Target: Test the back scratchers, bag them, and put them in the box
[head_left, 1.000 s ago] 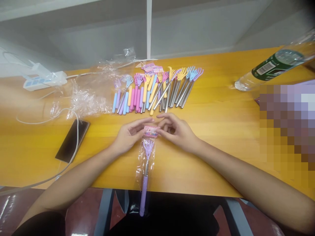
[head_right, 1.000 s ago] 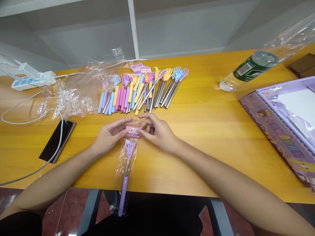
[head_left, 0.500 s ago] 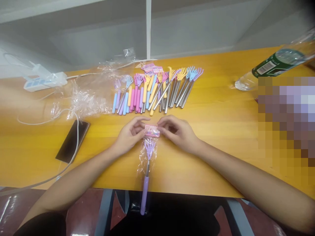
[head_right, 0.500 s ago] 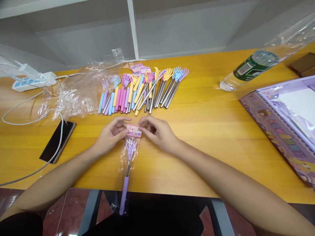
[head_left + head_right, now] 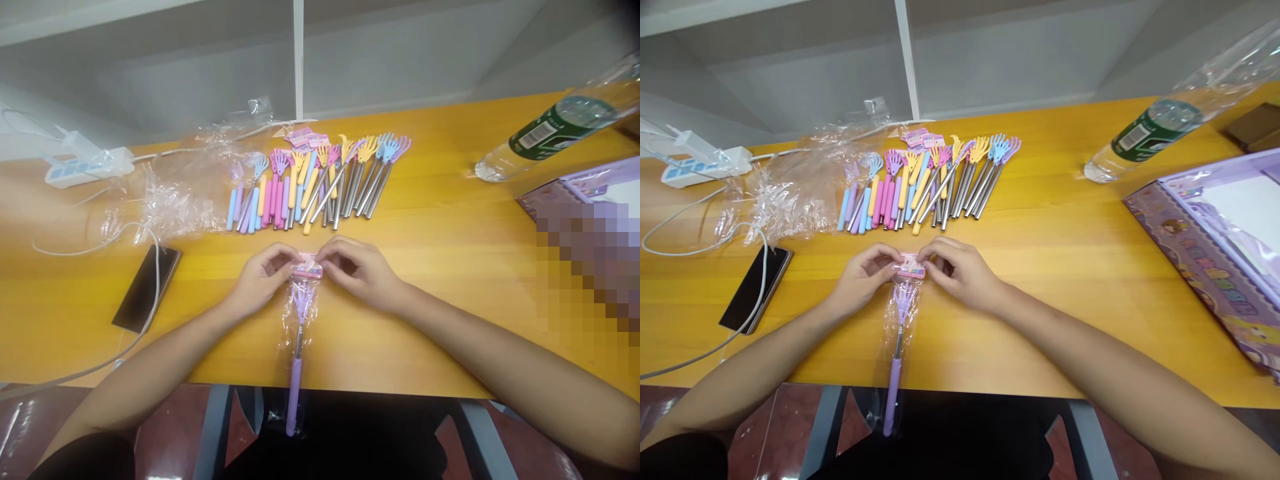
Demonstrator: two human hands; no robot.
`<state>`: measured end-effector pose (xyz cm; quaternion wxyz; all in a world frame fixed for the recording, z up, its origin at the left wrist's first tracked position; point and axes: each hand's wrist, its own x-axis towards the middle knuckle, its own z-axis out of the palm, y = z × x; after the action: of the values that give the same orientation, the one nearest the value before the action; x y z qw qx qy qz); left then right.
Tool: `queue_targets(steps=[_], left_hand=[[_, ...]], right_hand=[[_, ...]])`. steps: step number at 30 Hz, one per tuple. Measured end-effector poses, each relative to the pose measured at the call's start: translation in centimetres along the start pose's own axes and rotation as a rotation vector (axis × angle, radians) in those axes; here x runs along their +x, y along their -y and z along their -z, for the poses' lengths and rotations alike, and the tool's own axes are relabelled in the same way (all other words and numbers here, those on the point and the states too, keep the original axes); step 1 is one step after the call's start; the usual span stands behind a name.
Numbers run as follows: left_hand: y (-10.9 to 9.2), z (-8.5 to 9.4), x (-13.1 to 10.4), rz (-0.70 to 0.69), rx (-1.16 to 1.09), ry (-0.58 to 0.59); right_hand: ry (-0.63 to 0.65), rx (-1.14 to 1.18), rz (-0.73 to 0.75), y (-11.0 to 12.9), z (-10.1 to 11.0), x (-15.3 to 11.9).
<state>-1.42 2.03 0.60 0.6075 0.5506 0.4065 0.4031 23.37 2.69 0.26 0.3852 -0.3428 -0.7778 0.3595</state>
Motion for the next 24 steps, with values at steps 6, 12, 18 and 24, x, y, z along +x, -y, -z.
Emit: queue_targets(steps=[6, 12, 18, 24], left_hand=[[0.38, 0.22, -0.34, 0.141, -0.124, 0.001], [0.28, 0.13, -0.2, 0.077, -0.024, 0.012], [0.02, -0.17, -0.08, 0.019, -0.014, 0.015], [0.04, -0.14, -0.12, 0.058, -0.011, 0.0]], right_hand=[[0.012, -0.005, 0.012, 0.07, 0.1, 0.0], [0.014, 0.009, 0.024, 0.13, 0.3, 0.03], [0.03, 0.145, -0.125, -0.03, -0.16, -0.26], [0.091, 0.214, -0.237, 0.18, -0.1, -0.08]])
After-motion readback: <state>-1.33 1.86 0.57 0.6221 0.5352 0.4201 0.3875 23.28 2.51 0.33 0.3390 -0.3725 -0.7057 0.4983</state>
